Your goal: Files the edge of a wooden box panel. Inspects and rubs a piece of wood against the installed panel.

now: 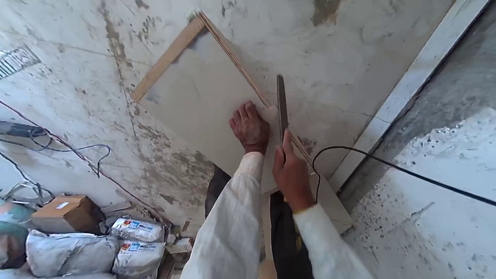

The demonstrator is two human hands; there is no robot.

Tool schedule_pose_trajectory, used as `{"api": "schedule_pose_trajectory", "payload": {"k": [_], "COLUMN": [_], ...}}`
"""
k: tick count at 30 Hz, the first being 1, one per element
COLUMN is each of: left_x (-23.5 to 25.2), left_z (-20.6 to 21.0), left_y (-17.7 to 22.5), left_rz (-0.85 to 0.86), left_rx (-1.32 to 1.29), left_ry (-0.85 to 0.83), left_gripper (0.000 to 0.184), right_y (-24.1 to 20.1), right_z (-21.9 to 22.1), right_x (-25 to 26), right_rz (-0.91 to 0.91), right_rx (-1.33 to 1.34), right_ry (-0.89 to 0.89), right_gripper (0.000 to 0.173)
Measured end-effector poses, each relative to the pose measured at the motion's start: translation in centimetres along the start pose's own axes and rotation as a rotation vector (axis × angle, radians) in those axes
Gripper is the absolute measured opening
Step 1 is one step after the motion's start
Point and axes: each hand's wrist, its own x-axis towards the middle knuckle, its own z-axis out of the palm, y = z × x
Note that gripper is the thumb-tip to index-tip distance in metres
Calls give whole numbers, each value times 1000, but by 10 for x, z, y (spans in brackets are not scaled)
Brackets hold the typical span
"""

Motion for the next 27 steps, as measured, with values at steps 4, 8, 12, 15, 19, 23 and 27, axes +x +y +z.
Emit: {"api": "schedule_pose_trajectory", "payload": {"k": [4,8,12,15,19,23,27], "left_x": [5,8,6,6,0,-1,5], "left_z": [1,3,2,5,6,3,5], "left_y": [5,2,3,2,-1,0,-1], "left_rz": [-8,-10,8,15,17,24,21], "left_rx": [-29,-18,-15,-19,-10,-21,-13], "left_ry": [-21,15,29,61,46,41,59], "left_gripper": [33,31,31,30,31,30,31], "right_y": [5,10,13,15,20,24,18], "right_z": [-24,3,-11,-4,20,-6,10], "right_x": [13,-19,8,-19,-22,-4,-29], "right_rz": [0,-25,34,-55,-8,43,19], "right_rx": [20,-18,-17,21,-7,52,148], "right_ry": [-4,97,31,176,148,95,138], "right_gripper": [53,55,56,52,54,54,53]}}
